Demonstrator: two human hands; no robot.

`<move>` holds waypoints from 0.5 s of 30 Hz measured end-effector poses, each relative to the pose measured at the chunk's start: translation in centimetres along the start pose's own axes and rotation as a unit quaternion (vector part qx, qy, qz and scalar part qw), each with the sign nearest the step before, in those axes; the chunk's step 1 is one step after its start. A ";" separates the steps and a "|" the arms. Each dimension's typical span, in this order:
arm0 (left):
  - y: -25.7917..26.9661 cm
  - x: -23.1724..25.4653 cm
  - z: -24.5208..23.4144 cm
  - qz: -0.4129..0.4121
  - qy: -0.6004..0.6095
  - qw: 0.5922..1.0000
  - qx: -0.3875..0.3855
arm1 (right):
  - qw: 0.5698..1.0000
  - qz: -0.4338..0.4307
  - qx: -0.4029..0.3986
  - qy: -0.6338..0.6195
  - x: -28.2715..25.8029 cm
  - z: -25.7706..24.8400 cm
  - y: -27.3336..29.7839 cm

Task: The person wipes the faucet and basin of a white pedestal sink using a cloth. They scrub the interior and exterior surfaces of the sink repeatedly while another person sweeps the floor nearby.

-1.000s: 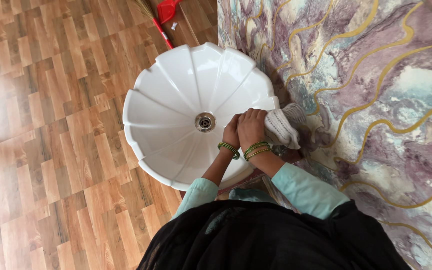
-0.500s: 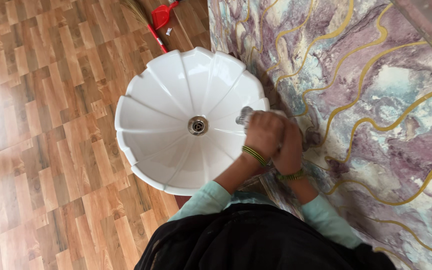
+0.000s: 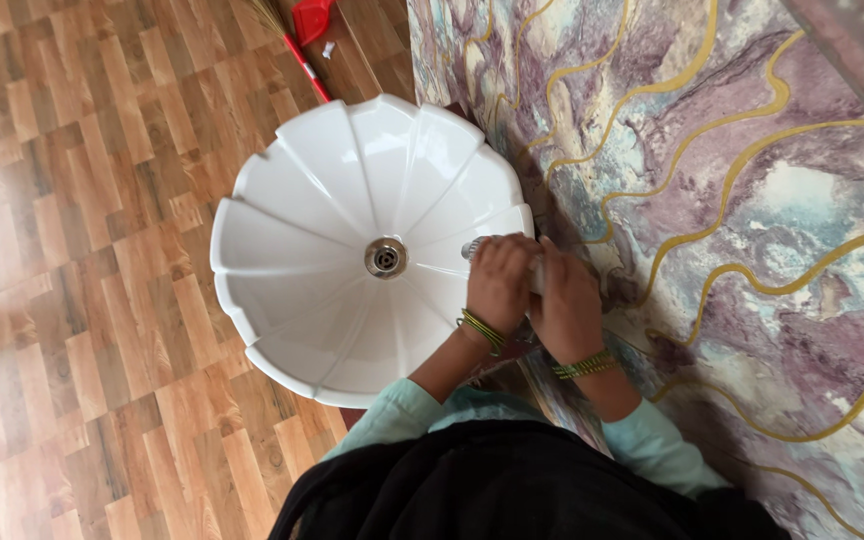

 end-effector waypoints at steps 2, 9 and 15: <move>0.7 -1.2 0.6 -0.038 0.047 0.998 0.020 | 0.996 -0.007 -0.053 0.075 -0.7 0.4 -1.2; 2.9 -8.1 4.1 -0.162 0.136 0.977 -0.002 | 0.938 -0.061 -0.098 0.326 -3.2 5.5 -4.4; 3.7 -10.9 5.0 -0.231 0.190 0.954 -0.035 | 0.894 -0.056 -0.142 0.422 -4.3 9.2 -6.0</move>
Point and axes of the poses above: each hand's wrist, its own y-axis away from the middle knuckle, its own z-axis out of the palm, x = y × z, the point moved 3 cm from there along -y, towards the middle knuckle, and after that the axes turned 11 degrees about -y, right-handed, at the moved point
